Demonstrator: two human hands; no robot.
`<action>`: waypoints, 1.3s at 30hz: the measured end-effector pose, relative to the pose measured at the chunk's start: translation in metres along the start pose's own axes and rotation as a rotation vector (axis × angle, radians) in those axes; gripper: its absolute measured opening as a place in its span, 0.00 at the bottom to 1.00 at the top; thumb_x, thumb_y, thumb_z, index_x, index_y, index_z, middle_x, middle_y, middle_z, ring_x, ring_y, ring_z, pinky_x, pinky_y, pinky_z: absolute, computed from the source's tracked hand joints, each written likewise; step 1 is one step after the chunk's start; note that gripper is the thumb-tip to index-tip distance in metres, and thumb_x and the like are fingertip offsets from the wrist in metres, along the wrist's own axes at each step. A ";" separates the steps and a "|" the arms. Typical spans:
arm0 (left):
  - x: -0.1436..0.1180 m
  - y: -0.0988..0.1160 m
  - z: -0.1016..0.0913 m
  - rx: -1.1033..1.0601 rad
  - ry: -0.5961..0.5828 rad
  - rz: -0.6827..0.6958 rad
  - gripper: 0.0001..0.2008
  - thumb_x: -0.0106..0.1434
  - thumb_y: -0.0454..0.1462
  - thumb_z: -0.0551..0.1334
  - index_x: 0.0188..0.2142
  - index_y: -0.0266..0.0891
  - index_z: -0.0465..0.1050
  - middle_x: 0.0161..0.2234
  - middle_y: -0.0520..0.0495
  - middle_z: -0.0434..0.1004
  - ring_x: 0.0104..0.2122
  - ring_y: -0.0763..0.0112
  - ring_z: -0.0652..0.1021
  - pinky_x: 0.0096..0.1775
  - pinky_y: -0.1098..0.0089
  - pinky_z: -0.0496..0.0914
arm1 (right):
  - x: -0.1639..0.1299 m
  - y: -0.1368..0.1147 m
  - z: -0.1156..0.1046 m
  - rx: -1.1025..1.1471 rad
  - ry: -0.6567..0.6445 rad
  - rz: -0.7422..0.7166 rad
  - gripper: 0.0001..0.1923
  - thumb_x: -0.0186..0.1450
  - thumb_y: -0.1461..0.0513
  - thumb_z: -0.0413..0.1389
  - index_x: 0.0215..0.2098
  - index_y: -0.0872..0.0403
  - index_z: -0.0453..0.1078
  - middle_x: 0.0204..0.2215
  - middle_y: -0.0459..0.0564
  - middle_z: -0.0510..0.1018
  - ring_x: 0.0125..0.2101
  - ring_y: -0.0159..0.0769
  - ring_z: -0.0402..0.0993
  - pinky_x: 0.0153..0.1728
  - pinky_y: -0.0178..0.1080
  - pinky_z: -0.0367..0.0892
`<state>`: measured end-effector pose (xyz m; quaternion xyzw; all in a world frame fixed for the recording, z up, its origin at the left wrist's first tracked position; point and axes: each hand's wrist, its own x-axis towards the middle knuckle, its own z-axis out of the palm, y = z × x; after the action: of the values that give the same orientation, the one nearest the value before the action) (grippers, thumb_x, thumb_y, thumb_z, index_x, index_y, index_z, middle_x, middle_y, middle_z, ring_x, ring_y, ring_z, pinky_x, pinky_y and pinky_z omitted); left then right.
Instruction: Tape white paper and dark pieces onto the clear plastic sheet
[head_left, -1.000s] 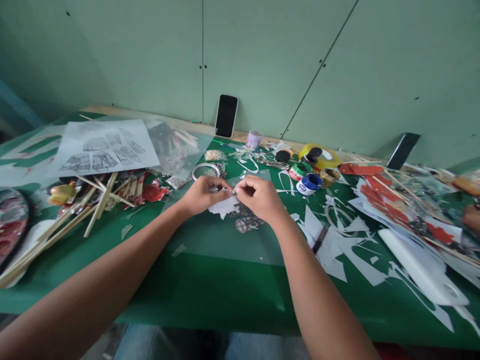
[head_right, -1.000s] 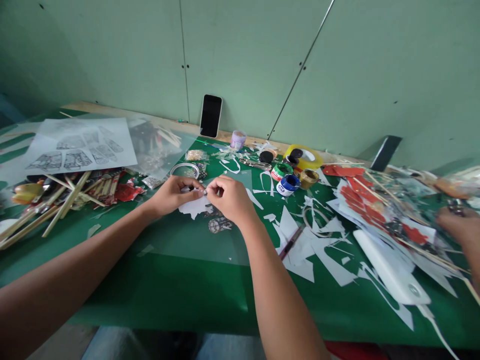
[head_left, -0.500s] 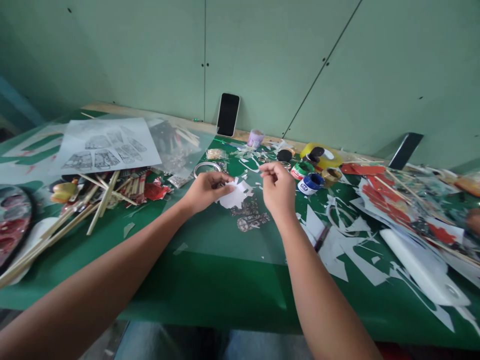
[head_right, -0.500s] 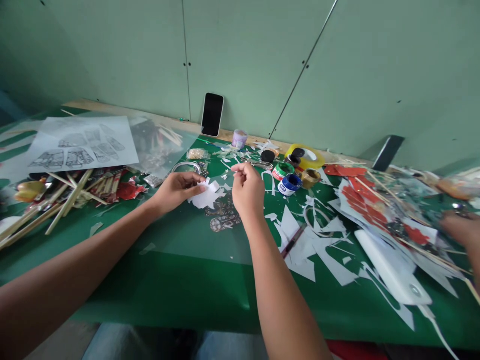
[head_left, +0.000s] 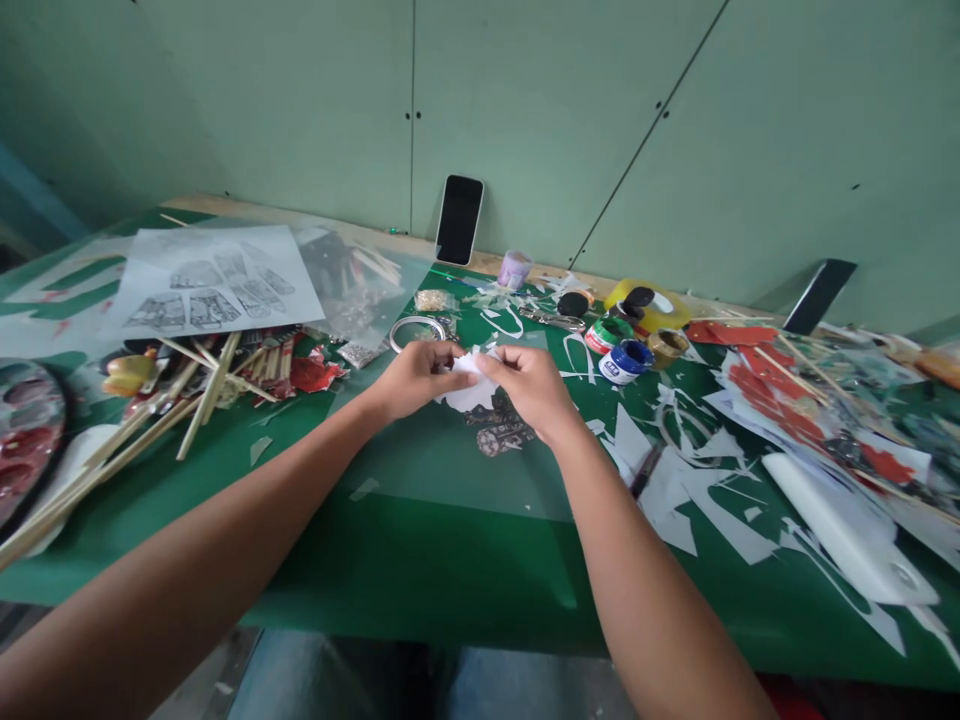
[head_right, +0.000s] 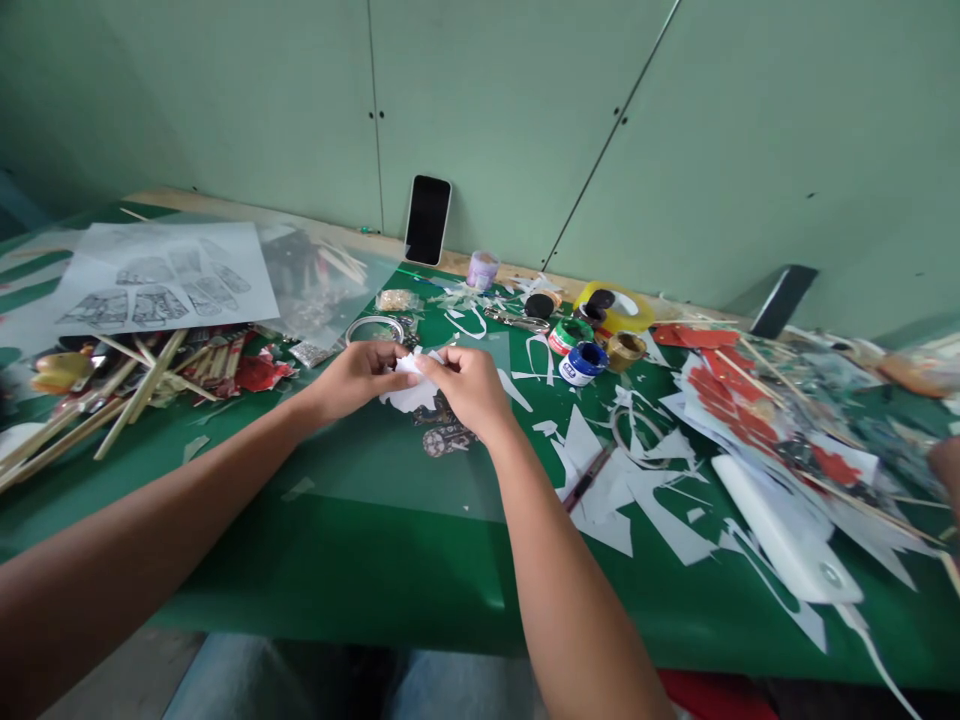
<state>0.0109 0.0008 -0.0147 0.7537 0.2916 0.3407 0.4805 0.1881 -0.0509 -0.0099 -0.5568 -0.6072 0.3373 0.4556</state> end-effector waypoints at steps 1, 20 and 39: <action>0.000 0.000 -0.001 0.017 -0.009 -0.027 0.15 0.53 0.44 0.69 0.32 0.33 0.73 0.24 0.51 0.70 0.23 0.77 0.68 0.25 0.74 0.60 | 0.000 0.000 0.001 0.000 -0.006 0.002 0.20 0.59 0.48 0.58 0.21 0.53 0.62 0.17 0.40 0.57 0.21 0.27 0.51 0.23 0.34 0.48; 0.001 -0.005 -0.001 -0.093 0.042 -0.164 0.15 0.52 0.45 0.69 0.25 0.34 0.72 0.21 0.51 0.69 0.21 0.77 0.66 0.25 0.73 0.58 | -0.002 -0.004 0.000 -0.036 0.007 0.017 0.15 0.58 0.53 0.56 0.21 0.53 0.63 0.16 0.39 0.58 0.19 0.26 0.51 0.22 0.34 0.47; 0.003 -0.004 0.002 -0.195 0.210 -0.169 0.18 0.48 0.47 0.71 0.28 0.34 0.74 0.25 0.49 0.75 0.24 0.74 0.72 0.28 0.72 0.63 | -0.005 -0.010 0.001 -0.294 0.348 -0.509 0.08 0.64 0.61 0.53 0.31 0.52 0.73 0.29 0.49 0.75 0.30 0.35 0.69 0.32 0.38 0.65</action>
<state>0.0141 0.0037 -0.0187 0.6364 0.3680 0.4029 0.5452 0.1834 -0.0577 -0.0018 -0.4963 -0.6820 0.0217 0.5368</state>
